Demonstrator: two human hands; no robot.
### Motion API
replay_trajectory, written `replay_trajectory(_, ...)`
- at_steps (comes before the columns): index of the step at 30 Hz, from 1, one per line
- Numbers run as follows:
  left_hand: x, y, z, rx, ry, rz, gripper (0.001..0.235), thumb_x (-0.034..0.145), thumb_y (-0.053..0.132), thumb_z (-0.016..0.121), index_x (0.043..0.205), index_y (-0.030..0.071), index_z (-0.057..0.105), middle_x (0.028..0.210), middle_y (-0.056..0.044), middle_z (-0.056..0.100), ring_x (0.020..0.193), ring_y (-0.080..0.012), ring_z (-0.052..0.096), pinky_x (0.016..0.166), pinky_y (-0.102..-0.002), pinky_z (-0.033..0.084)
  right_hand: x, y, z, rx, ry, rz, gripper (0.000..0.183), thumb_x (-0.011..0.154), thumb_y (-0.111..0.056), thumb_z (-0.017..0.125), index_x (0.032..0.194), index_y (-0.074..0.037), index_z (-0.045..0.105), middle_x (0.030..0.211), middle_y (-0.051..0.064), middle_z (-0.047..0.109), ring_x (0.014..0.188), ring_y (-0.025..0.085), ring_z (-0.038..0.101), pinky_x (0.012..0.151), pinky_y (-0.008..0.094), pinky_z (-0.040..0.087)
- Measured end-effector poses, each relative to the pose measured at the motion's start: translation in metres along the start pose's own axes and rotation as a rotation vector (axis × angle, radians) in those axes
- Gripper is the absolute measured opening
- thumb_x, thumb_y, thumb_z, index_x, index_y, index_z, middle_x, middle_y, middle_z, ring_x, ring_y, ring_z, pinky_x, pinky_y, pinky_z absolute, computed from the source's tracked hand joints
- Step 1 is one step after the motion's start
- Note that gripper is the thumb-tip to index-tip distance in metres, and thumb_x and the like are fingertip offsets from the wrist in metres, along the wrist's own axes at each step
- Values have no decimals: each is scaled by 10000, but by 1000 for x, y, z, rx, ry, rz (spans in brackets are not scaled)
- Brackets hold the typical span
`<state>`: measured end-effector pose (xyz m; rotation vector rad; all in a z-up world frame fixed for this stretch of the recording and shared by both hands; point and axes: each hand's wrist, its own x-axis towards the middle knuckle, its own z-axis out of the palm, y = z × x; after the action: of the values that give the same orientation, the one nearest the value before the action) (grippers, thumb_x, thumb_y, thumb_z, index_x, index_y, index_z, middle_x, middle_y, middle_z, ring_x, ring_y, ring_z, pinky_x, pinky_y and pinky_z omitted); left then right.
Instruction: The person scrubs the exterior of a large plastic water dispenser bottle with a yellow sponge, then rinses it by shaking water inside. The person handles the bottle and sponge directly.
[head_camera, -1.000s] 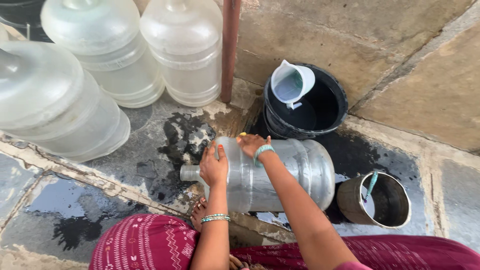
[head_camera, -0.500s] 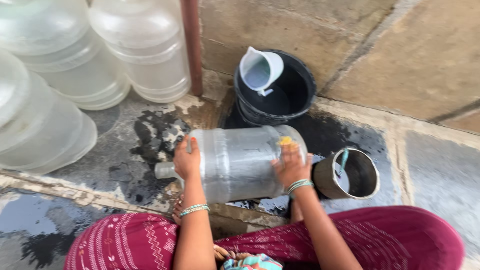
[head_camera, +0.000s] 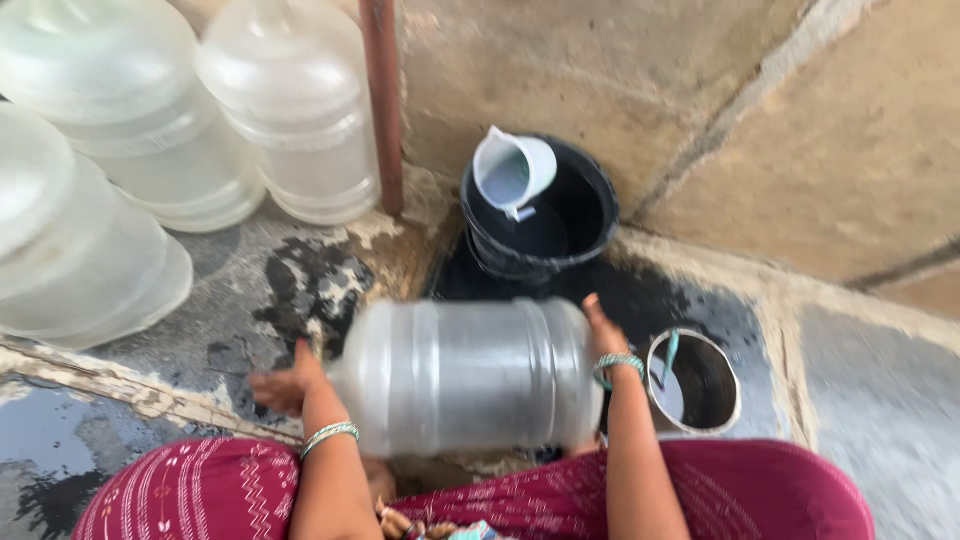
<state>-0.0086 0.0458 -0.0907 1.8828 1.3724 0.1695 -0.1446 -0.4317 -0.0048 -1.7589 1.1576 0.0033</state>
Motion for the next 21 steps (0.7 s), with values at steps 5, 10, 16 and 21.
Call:
replay_trajectory(5,-2,-20,-9,-145,-54,92,512,705,456,923,1050,128,736,1035,-153,736,888,-359,702,783,-488,565,-5,11,10,-441,-31,7,1220,622,-863,669,1392,76,559,1432,336,557,1358,415,559,1133,437,441)
replay_trajectory(10,-23,38,-61,-12,-23,566,364,771,473,844,1010,202,801,1005,-132,766,863,-372,720,737,-500,562,-13,28,-17,-366,-25,81,1197,674,-871,654,1369,102,597,1444,329,543,1386,430,516,1173,430,383)
replay_trajectory(16,-62,215,-197,-303,-165,1164,323,855,441,791,1008,156,787,950,-112,762,878,-292,715,812,-446,547,-65,-79,-123,-160,97,-213,998,845,-814,526,1211,96,711,1210,302,703,1174,421,645,1025,471,483)
replay_trajectory(21,-69,294,-258,-1250,-950,1031,235,1037,166,704,1231,44,653,1196,-90,685,1029,-229,622,904,-415,520,-207,-179,-216,504,129,-1278,764,900,-477,766,1434,-6,492,1270,124,638,1137,158,620,953,309,529)
